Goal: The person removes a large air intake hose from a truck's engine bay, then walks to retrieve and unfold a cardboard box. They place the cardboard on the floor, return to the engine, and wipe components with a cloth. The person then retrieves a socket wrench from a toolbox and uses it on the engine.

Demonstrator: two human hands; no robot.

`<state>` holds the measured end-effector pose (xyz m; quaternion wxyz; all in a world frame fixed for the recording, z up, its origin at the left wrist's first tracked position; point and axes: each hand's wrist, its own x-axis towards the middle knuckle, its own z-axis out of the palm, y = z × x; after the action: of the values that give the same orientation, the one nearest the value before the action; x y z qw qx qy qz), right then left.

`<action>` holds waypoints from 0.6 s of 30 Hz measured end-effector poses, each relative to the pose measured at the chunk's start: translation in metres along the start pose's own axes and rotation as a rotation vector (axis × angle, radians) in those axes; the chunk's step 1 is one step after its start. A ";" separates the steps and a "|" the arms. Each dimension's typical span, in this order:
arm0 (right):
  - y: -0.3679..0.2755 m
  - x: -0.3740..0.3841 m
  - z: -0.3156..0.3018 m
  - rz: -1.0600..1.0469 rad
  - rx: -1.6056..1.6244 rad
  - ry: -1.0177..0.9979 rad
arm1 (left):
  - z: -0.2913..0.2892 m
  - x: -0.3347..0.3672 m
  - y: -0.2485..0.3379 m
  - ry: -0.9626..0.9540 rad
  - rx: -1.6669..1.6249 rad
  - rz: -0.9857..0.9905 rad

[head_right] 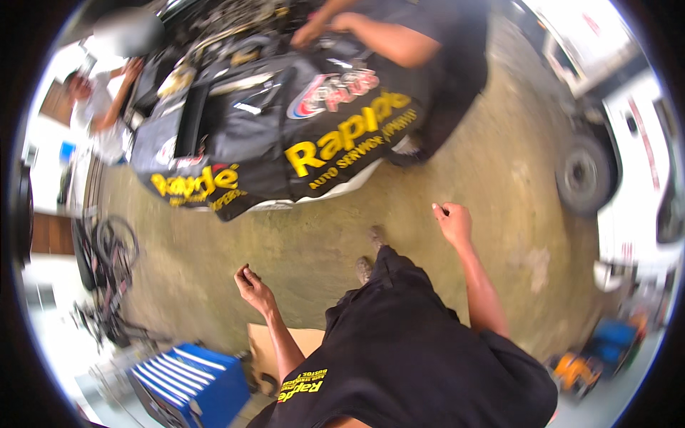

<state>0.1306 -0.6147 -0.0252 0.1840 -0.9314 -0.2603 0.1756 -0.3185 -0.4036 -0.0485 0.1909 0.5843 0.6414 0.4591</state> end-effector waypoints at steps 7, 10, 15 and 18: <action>0.380 -0.211 0.122 0.873 -0.010 0.205 | 0.056 -0.007 0.060 -0.380 -0.188 0.087; 0.415 -0.353 0.152 1.194 0.197 0.308 | 0.083 -0.043 0.108 -0.473 -0.111 0.293; 0.389 -0.521 0.186 1.534 0.230 0.401 | 0.145 -0.135 0.178 -0.854 -0.025 0.481; 0.366 -0.560 0.179 1.627 0.335 0.353 | 0.198 -0.231 0.233 -0.830 -0.449 0.853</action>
<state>-0.2402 -1.1691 -0.2102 0.1735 -0.8027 0.5527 0.1417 0.0262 -0.5692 -0.0269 0.3417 0.8635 0.1130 0.3535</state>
